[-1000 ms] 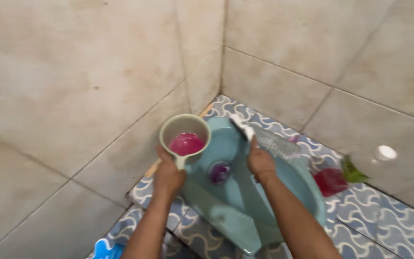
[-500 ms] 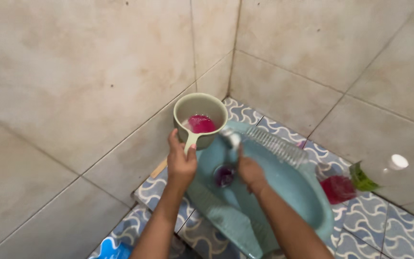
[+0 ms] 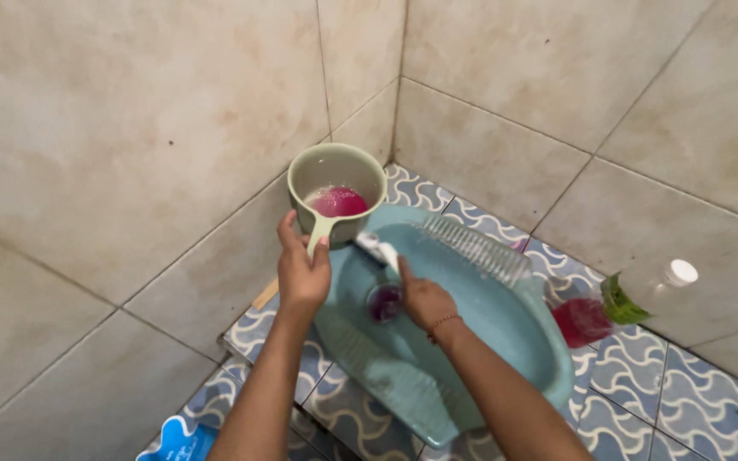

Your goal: The person cleans a squat toilet by pouring pink liquid from a bottle and water from a bucket into the basin, then scrubbing the ceramic surface with a brush.

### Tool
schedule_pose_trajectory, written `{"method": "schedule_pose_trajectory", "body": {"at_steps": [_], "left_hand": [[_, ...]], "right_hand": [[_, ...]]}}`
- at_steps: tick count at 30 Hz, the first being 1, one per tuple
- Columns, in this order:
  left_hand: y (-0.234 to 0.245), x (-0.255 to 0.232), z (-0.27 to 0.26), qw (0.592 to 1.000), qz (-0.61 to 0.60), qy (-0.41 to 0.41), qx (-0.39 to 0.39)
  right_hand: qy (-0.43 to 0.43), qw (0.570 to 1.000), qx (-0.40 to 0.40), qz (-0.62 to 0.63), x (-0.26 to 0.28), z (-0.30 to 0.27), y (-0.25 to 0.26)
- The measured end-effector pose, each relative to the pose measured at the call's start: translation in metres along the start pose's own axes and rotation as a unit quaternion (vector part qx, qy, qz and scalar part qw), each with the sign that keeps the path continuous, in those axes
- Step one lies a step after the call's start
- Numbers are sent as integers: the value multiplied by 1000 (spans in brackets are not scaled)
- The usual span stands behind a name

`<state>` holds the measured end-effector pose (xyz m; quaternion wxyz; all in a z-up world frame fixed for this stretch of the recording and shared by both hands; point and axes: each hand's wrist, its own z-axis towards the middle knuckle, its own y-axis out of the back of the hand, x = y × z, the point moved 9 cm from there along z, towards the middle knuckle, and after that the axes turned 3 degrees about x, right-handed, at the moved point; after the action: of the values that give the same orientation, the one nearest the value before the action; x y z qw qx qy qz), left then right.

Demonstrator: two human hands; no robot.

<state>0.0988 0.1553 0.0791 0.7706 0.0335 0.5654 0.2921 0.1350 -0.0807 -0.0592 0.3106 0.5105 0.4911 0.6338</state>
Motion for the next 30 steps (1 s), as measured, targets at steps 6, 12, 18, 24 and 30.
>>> {"method": "schedule_pose_trajectory", "body": {"at_steps": [6,12,18,24,30], "left_hand": [[-1,-6,2,995,-38,76,47],[1,-12,1,999,17,33,31],[-1,-10,-5,999,6,38,35],[9,-6,-7,998,11,37,43],[34,29,-25,992,-1,115,46]], "right_hand": [[79,982,118,-125,63,-50,-36],[46,996,-71,-1,41,-29,-2],[12,999,-7,-39,25,-29,-16],[79,987,78,-119,60,-73,-42],[-136,978,149,54,-7,-78,14]]}}
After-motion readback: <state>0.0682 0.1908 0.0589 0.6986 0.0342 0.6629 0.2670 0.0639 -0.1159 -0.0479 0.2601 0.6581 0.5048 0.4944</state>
